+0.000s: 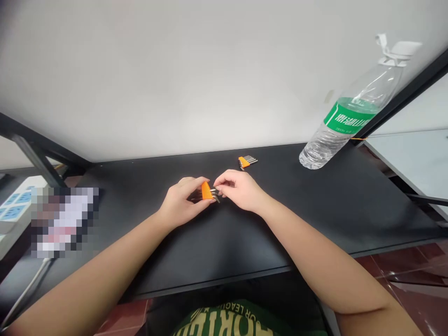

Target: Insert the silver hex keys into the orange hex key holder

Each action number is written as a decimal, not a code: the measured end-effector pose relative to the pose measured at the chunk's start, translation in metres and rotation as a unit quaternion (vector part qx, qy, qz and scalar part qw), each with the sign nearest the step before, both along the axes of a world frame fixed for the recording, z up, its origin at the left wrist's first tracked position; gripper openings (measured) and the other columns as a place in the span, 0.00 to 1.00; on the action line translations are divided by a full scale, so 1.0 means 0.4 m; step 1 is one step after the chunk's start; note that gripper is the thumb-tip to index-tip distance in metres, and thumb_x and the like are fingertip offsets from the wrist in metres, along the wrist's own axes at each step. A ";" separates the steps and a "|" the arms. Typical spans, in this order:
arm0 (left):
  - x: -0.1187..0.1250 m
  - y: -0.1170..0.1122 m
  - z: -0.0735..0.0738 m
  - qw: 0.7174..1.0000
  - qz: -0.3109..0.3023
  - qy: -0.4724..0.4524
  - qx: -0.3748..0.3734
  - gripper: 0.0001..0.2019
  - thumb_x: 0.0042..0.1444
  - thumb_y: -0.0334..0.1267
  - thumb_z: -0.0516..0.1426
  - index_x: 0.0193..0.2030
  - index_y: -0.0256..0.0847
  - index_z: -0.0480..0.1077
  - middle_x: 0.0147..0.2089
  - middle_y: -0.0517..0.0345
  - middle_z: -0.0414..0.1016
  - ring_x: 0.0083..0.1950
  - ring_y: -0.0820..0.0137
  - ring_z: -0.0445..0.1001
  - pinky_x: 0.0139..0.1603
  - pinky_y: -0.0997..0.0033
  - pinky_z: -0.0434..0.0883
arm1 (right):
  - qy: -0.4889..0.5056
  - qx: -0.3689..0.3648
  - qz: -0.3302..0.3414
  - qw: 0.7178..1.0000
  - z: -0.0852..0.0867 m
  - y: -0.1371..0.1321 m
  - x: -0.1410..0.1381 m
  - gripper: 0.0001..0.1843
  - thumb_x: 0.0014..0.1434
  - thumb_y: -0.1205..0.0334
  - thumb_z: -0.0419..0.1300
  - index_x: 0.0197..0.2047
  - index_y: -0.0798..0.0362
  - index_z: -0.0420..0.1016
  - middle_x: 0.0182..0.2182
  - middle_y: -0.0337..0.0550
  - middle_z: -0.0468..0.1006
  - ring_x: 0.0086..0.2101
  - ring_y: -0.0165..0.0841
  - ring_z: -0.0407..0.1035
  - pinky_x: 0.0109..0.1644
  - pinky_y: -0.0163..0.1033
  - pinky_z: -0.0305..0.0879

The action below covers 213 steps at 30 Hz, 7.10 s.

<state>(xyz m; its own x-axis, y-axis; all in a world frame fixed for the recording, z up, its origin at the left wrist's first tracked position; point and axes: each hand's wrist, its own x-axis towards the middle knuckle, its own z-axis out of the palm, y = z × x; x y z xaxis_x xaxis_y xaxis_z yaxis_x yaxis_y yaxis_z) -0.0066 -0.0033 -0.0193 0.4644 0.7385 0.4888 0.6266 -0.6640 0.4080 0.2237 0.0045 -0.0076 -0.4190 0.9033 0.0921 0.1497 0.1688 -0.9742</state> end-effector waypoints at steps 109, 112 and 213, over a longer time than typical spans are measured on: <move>-0.033 0.024 -0.025 0.998 0.000 0.053 0.022 0.21 0.63 0.47 0.63 0.60 0.44 0.69 0.40 0.58 0.80 0.41 0.66 0.79 0.68 0.46 0.68 | -0.450 0.173 -0.063 0.874 -0.033 0.068 0.035 0.06 0.68 0.68 0.58 0.38 0.54 0.75 0.43 0.47 0.76 0.36 0.34 0.73 0.37 0.39 0.63; -0.034 0.025 -0.028 0.998 0.002 0.054 0.017 0.22 0.63 0.47 0.63 0.60 0.44 0.69 0.41 0.57 0.80 0.41 0.65 0.79 0.68 0.45 0.68 | -0.495 0.179 -0.056 0.848 -0.018 0.056 0.017 0.06 0.65 0.70 0.59 0.35 0.54 0.74 0.38 0.45 0.76 0.31 0.33 0.71 0.32 0.38 0.59; -0.023 0.004 0.003 0.988 -0.132 -0.051 -0.054 0.24 0.64 0.39 0.64 0.66 0.47 0.67 0.49 0.53 0.82 0.49 0.64 0.79 0.53 0.59 0.77 | -0.022 -0.185 0.081 0.979 0.031 -0.006 0.016 0.15 0.66 0.60 0.58 0.49 0.53 0.84 0.24 0.34 0.67 0.21 0.25 0.51 0.23 0.35 0.46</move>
